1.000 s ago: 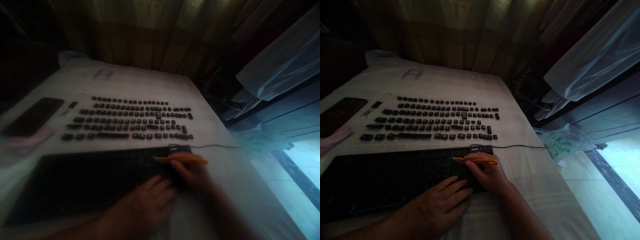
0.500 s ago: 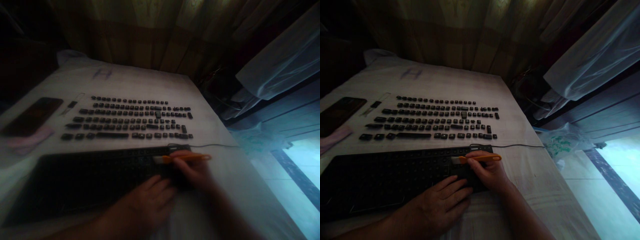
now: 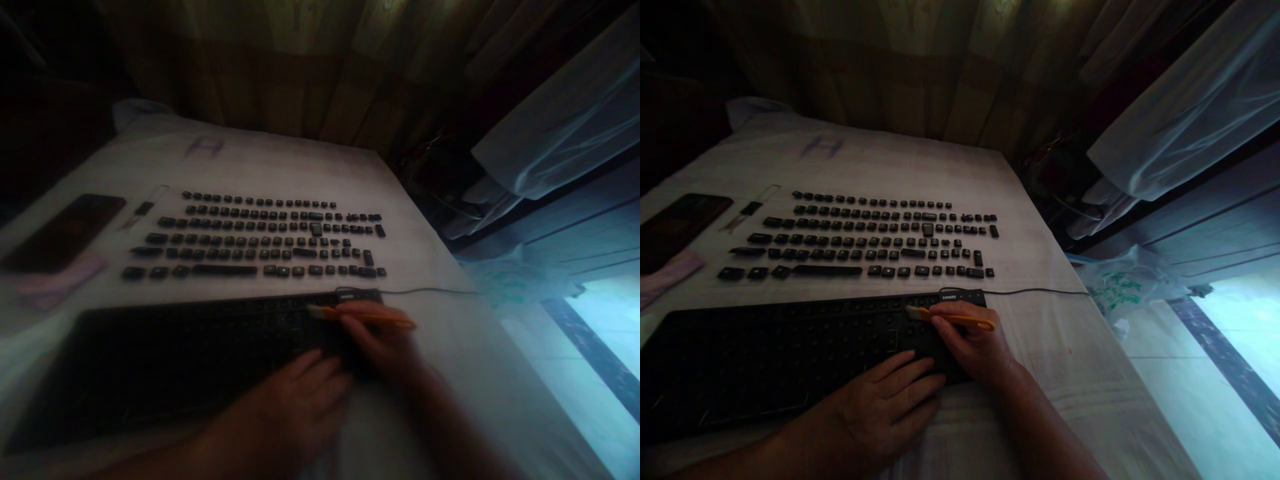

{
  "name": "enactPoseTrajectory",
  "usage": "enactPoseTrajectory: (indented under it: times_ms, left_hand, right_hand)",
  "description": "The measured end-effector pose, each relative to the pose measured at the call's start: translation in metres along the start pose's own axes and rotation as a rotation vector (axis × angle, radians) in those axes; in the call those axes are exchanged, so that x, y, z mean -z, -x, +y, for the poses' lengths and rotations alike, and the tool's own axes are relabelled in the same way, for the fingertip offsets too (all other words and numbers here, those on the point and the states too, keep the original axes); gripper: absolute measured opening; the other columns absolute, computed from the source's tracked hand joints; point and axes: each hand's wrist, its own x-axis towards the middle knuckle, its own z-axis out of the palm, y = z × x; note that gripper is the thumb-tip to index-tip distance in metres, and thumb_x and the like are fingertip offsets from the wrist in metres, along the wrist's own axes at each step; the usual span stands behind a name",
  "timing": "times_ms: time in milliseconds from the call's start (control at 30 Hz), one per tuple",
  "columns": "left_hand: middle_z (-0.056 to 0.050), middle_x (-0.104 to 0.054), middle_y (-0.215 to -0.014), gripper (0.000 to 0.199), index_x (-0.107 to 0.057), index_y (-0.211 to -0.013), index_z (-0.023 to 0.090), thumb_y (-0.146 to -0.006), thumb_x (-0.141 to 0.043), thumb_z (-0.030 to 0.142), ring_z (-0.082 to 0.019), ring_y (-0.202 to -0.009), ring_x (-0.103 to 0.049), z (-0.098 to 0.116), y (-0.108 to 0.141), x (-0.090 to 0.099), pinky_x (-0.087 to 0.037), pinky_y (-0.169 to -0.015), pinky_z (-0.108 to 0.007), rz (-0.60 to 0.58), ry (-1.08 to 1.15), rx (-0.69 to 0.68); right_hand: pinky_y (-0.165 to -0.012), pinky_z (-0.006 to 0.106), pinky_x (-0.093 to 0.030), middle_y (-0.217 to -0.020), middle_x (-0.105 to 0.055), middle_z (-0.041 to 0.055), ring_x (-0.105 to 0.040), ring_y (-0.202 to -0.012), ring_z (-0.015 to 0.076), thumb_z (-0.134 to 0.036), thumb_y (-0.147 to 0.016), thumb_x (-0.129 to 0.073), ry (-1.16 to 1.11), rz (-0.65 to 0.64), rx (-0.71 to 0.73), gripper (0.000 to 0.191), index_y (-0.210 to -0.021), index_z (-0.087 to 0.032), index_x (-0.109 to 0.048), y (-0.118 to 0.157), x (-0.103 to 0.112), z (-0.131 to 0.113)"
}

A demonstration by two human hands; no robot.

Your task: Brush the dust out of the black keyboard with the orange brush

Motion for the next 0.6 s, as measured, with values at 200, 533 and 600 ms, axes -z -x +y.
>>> enactPoseTrajectory:
  times_ms: [200,533,600]
  left_hand:
    - [-0.001,-0.067,-0.13,0.025,-0.066,-0.117,0.02,-0.1,-0.048,0.025,-0.02,-0.122,-0.058,-0.0002,0.0013,-0.0012,-0.034,-0.114,-0.038,-0.008,-0.001,-0.013]
    - [-0.001,-0.067,-0.13,0.024,-0.067,-0.116,0.021,-0.1,-0.049,0.027,-0.019,-0.123,-0.057,0.0007,0.0015,-0.0031,-0.034,-0.115,-0.038,-0.005,0.013,-0.004]
    - [-0.001,-0.067,-0.129,0.025,-0.067,-0.115,0.021,-0.1,-0.048,0.026,-0.019,-0.122,-0.057,0.0005,0.0007,-0.0014,-0.034,-0.115,-0.037,0.0,0.01,-0.002]
  right_hand:
    - [-0.068,0.03,-0.067,-0.082,-0.081,0.0032,-0.078,-0.073,0.0197,-0.021,-0.092,-0.061,-0.003,0.012,0.015,0.015,-0.091,-0.023,-0.075,0.0017,-0.0009,0.0019]
    - [-0.066,0.028,-0.066,-0.081,-0.081,0.0026,-0.078,-0.071,0.0194,-0.022,-0.09,-0.062,-0.077,-0.044,-0.05,0.013,-0.09,-0.023,-0.075,-0.0001,0.0008,-0.0037]
    - [-0.065,0.028,-0.066,-0.08,-0.08,0.0024,-0.078,-0.071,0.0195,-0.022,-0.089,-0.063,-0.076,-0.037,-0.055,0.013,-0.089,-0.023,-0.075,-0.0002,0.0007,-0.004]
